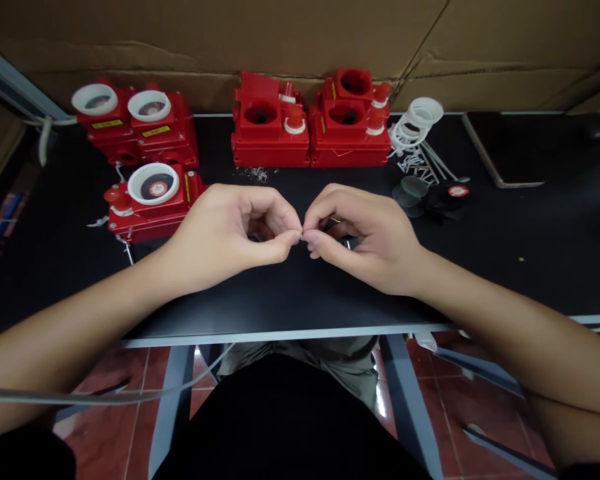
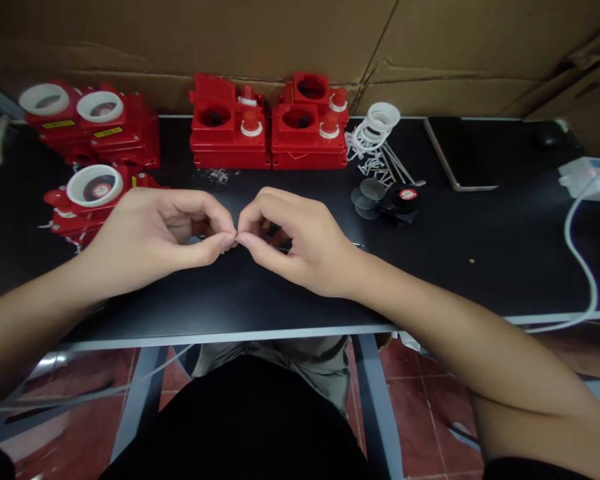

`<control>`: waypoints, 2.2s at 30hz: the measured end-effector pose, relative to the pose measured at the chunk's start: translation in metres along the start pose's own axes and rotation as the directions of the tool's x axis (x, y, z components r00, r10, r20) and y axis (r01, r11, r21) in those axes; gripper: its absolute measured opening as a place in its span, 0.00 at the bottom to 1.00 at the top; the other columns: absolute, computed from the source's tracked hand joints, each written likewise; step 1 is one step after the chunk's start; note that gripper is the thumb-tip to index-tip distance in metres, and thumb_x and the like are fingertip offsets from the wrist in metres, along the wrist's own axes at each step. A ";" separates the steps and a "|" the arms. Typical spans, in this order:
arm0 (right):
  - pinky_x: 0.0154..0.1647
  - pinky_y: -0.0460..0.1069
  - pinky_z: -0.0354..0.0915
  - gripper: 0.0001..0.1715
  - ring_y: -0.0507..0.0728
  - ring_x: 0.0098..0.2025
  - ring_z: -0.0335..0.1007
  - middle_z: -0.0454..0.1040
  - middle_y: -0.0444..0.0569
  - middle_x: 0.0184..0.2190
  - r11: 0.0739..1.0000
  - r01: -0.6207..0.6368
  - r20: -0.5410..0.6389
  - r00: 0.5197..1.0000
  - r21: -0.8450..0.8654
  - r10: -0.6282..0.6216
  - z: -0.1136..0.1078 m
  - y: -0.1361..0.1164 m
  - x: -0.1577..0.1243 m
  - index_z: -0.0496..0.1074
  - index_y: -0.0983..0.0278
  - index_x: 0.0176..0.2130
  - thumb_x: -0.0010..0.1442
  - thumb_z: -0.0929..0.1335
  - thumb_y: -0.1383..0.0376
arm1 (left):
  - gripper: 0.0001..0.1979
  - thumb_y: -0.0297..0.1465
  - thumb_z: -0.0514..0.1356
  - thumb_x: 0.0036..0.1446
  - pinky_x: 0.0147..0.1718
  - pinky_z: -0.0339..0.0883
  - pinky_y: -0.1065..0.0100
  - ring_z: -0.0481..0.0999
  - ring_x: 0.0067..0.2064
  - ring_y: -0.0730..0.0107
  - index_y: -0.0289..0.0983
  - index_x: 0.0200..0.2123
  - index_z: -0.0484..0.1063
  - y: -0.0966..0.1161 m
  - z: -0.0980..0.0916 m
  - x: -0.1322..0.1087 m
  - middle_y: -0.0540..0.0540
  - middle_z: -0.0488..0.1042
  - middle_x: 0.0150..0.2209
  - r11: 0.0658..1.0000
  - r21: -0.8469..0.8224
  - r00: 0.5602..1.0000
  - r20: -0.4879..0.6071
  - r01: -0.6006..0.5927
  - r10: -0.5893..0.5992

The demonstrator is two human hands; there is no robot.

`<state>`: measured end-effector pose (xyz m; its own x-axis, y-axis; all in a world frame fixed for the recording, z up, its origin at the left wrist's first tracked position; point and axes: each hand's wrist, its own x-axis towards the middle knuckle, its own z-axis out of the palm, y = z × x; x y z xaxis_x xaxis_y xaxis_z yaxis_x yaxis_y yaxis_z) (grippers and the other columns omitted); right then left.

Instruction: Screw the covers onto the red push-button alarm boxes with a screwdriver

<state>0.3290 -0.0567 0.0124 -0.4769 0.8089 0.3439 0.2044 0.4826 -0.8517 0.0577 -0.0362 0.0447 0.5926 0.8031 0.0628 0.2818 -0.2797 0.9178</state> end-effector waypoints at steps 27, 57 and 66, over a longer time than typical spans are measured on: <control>0.39 0.48 0.73 0.05 0.50 0.36 0.75 0.81 0.43 0.37 0.977 -0.115 0.047 0.993 0.181 0.108 0.004 -0.002 0.005 0.79 0.61 0.39 0.67 0.77 0.69 | 0.08 0.26 0.73 0.83 0.50 0.90 0.53 0.93 0.47 0.54 0.47 0.53 0.87 -0.010 -0.001 -0.005 0.47 0.92 0.49 0.516 0.653 0.743 0.109 -0.554 0.660; 0.42 0.49 0.73 0.05 0.49 0.36 0.73 0.81 0.41 0.36 0.977 -0.117 0.080 0.991 0.178 0.104 0.009 -0.008 0.004 0.78 0.61 0.39 0.67 0.76 0.69 | 0.11 0.21 0.68 0.81 0.37 0.78 0.59 0.85 0.41 0.60 0.45 0.49 0.77 -0.011 0.014 -0.009 0.49 0.85 0.44 0.495 0.702 0.741 0.068 -0.511 0.668; 0.38 0.49 0.67 0.04 0.50 0.37 0.72 0.79 0.42 0.36 0.935 -0.222 0.115 0.974 0.276 0.197 0.008 -0.011 0.007 0.78 0.61 0.39 0.68 0.76 0.68 | 0.14 0.18 0.68 0.75 0.37 0.82 0.59 0.86 0.40 0.63 0.46 0.46 0.77 -0.013 0.014 -0.009 0.51 0.85 0.43 0.682 0.550 0.811 -0.012 -0.483 0.584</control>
<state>0.3167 -0.0592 0.0207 -0.5226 0.8439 0.1211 0.0615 0.1790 -0.9819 0.0596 -0.0467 0.0266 0.6361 0.4947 0.5921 0.3212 -0.8675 0.3797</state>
